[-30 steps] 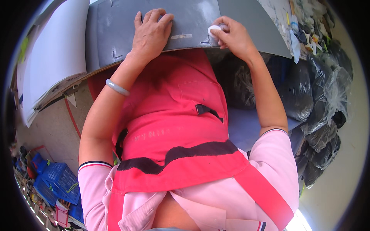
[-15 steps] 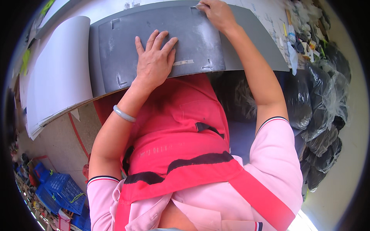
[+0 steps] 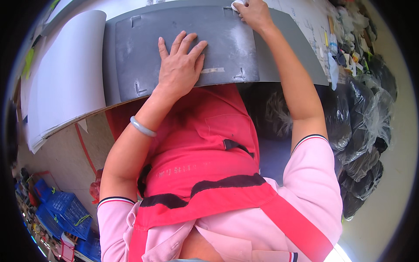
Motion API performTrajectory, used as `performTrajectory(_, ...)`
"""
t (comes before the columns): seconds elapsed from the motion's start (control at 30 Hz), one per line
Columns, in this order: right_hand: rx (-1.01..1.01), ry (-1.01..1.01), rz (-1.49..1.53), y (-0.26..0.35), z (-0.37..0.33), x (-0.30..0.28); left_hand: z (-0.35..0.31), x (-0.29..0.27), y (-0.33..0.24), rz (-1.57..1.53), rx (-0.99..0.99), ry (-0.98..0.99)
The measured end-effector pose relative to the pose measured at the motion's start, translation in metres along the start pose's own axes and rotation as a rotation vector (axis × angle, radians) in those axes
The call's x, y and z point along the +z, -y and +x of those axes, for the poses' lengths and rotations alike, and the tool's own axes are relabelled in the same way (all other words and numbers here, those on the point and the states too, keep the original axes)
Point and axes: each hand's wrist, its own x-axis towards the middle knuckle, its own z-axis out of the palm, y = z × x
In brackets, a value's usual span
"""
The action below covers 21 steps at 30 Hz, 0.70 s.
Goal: Applying glue and assembling flat material components at a manufacturing workstation.
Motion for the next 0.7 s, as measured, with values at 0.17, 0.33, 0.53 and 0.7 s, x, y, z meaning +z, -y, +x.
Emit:
performTrajectory(0.17,0.237,-0.157,-0.681,-0.003,0.010,0.018,-0.002,0.000,0.004,0.013,-0.007,-0.010)
performTrajectory(0.33,0.403,-0.016,-0.573,0.016,0.027,0.012,-0.002,0.002,0.004,0.010,0.002,-0.033)
performTrajectory(0.53,0.234,-0.010,-0.453,0.035,0.054,0.083,-0.001,0.002,0.002,0.043,0.004,-0.035)
performTrajectory(0.7,-0.180,0.167,-0.597,0.038,0.076,0.176,-0.003,0.005,0.004,0.011,-0.004,-0.034)
